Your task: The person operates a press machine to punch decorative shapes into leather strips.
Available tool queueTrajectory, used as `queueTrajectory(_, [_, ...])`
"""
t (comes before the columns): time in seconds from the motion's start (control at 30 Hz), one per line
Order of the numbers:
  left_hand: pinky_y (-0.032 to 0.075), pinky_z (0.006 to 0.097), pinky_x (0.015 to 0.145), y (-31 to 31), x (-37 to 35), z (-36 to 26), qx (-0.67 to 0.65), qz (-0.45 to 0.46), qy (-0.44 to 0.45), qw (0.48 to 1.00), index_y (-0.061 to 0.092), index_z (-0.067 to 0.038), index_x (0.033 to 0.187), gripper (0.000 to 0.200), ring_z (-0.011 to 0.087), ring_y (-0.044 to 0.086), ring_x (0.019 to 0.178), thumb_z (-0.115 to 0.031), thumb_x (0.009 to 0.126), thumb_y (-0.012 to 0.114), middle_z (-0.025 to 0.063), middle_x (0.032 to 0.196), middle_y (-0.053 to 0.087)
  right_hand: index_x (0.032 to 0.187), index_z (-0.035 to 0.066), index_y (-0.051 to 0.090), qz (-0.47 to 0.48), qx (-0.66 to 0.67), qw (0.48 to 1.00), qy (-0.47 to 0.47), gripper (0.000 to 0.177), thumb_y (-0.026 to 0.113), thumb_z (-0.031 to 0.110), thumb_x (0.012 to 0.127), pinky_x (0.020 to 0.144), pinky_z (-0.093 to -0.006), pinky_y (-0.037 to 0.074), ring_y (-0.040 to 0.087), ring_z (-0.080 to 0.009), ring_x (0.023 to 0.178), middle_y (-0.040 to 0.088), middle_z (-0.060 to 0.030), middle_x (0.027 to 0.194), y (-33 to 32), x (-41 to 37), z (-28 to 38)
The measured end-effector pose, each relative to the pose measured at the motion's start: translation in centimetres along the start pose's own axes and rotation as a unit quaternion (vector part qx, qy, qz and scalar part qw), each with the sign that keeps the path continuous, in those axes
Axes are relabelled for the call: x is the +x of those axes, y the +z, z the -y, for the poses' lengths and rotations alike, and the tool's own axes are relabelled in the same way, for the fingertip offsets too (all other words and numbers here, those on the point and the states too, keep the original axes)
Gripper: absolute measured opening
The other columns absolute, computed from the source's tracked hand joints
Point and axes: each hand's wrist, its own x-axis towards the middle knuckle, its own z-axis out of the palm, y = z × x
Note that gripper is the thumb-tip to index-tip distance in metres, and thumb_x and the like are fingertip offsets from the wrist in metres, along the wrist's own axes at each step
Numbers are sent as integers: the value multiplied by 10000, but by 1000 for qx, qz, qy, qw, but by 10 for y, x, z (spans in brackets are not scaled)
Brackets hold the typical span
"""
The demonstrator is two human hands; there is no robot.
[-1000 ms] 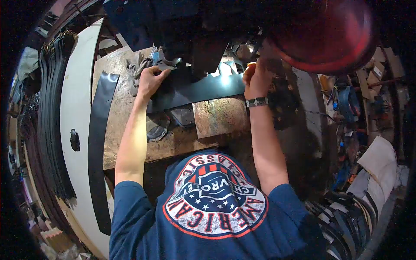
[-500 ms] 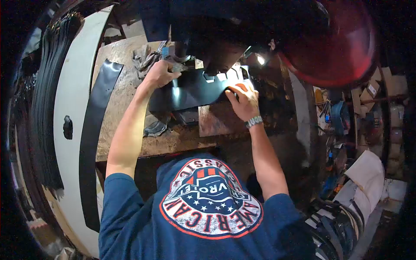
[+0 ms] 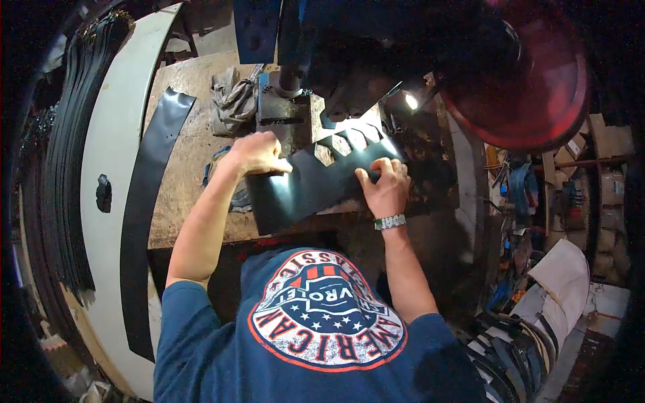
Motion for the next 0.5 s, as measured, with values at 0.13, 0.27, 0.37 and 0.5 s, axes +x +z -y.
queueTrajectory(0.13, [482, 379, 835, 24, 32, -12, 24, -347, 112, 931, 632, -97, 1064, 617, 332, 580, 1051, -509, 644, 816, 146, 1054, 633, 1012, 68, 609, -36, 12, 999, 12, 477, 834, 319, 674, 868, -438, 409, 526, -315, 979, 573, -120, 1012, 13, -21, -31])
queueTrajectory(0.27, [361, 505, 988, 51, 72, -27, 52, -407, 113, 905, 592, -181, 1205, 725, 336, 401, 1259, -546, 623, 822, 114, 1316, 485, 1096, 48, 594, -29, 19, 999, 16, 566, 837, 336, 674, 887, -445, 410, 522, -331, 1014, 569, -140, 1062, 6, -25, -43])
queueTrajectory(0.37, [262, 546, 1046, 62, 92, -31, 58, -408, 101, 906, 604, -215, 1229, 720, 372, 338, 1301, -569, 631, 791, 123, 1376, 442, 1123, 48, 584, -29, 28, 999, 19, 581, 834, 326, 679, 886, -456, 420, 521, -339, 1019, 567, -143, 1065, 7, -25, -48])
queueTrajectory(0.5, [262, 509, 1056, 62, 93, -29, 39, -418, 92, 903, 658, -193, 1171, 665, 352, 372, 1270, -518, 611, 806, 123, 1339, 489, 1116, 42, 601, -30, 51, 998, 24, 526, 821, 281, 702, 895, -428, 430, 536, -325, 1014, 587, -132, 1082, 5, -24, -49])
